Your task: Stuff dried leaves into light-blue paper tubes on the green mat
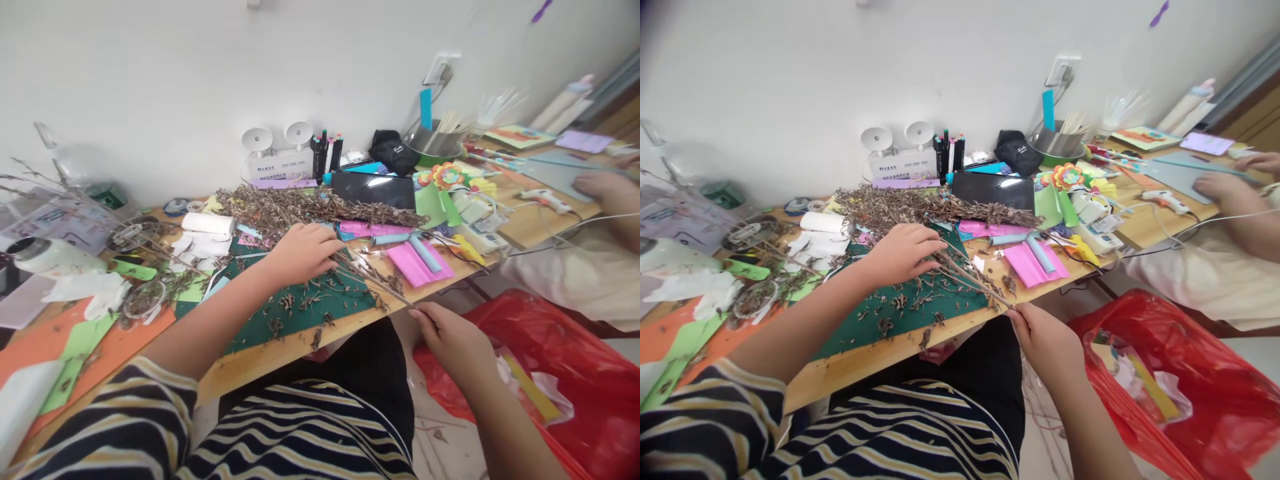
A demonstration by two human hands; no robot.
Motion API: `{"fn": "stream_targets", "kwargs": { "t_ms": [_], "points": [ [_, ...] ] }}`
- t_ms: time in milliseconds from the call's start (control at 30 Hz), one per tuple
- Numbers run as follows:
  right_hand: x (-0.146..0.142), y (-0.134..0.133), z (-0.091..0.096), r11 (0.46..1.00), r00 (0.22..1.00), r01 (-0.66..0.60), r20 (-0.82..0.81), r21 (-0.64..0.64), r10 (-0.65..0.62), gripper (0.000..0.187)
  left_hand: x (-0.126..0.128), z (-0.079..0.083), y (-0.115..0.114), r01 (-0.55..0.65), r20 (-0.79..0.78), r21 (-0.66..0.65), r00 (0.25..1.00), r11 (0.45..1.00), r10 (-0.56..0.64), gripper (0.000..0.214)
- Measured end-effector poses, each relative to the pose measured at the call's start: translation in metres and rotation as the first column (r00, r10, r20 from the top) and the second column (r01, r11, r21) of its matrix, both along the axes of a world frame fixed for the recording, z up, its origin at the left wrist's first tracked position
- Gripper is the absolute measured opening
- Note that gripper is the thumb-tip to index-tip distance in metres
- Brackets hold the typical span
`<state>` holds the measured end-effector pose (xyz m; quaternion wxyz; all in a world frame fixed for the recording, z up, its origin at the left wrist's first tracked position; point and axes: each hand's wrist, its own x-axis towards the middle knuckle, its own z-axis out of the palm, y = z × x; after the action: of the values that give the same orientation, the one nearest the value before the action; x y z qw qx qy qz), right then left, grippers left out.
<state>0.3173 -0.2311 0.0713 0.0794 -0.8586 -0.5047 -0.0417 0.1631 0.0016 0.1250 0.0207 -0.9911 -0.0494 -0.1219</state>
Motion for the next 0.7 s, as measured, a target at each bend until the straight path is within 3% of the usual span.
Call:
{"fn": "stream_targets", "kwargs": {
  "t_ms": [67, 167, 233, 267, 367, 467, 533, 567, 600, 667, 700],
  "points": [
    [0.002, -0.002, 0.0, 1.0, 1.0, 0.013, -0.006, 0.011, -0.013, 0.034, 0.001, 0.008, 0.013, 0.067, -0.076, 0.039, 0.995, 0.997, -0.064, 0.043],
    [0.007, -0.006, 0.0, 1.0, 0.998, 0.028, -0.053, 0.005, -0.028, 0.032, -0.009, 0.014, 0.015, 0.058, -0.021, 0.019, 0.998, 0.998, -0.057, 0.055],
    [0.008, -0.006, 0.002, 1.0, 0.996, 0.025, -0.089, -0.002, -0.025, 0.031, -0.016, 0.012, 0.0, 0.098, 0.058, -0.07, 0.994, 0.993, -0.094, 0.042],
    [0.008, -0.007, 0.002, 1.0, 0.995, 0.018, -0.102, -0.003, -0.018, 0.031, -0.018, 0.009, -0.013, 0.198, 0.075, -0.147, 0.979, 0.969, -0.188, 0.032],
    [0.006, -0.007, 0.003, 1.0, 0.99, -0.018, -0.142, -0.008, 0.016, 0.033, -0.015, -0.001, -0.059, 0.446, 0.128, -0.429, 0.891, 0.786, -0.436, 0.02],
    [0.007, -0.01, 0.002, 0.999, 0.974, -0.042, -0.222, -0.003, 0.04, 0.035, -0.005, -0.009, -0.097, 0.409, 0.106, -0.656, 0.882, 0.634, -0.46, 0.015],
    [0.008, -0.015, 0.0, 0.999, 0.957, -0.045, -0.285, 0.026, 0.051, 0.034, 0.0, -0.016, -0.11, 0.374, 0.216, -0.793, 0.911, 0.482, -0.352, 0.007],
    [0.009, -0.017, -0.001, 0.998, 0.946, -0.046, -0.318, 0.043, 0.057, 0.034, 0.001, -0.021, -0.113, 0.343, 0.281, -0.863, 0.936, 0.37, -0.212, 0.009],
    [0.009, -0.019, -0.002, 0.997, 0.934, -0.047, -0.353, 0.056, 0.064, 0.033, 0.001, -0.027, -0.115, 0.289, 0.295, -0.929, 0.955, 0.23, -0.008, 0.013],
    [0.006, -0.023, -0.003, 0.996, 0.904, -0.046, -0.421, 0.075, 0.073, 0.032, 0.001, -0.042, -0.115, 0.194, 0.133, -0.973, 0.915, -0.126, 0.382, 0.02],
    [0.004, -0.024, -0.003, 0.995, 0.891, -0.044, -0.448, 0.085, 0.078, 0.031, 0.002, -0.049, -0.114, 0.168, 0.019, -0.942, 0.891, -0.291, 0.453, 0.027]
  ]
}}
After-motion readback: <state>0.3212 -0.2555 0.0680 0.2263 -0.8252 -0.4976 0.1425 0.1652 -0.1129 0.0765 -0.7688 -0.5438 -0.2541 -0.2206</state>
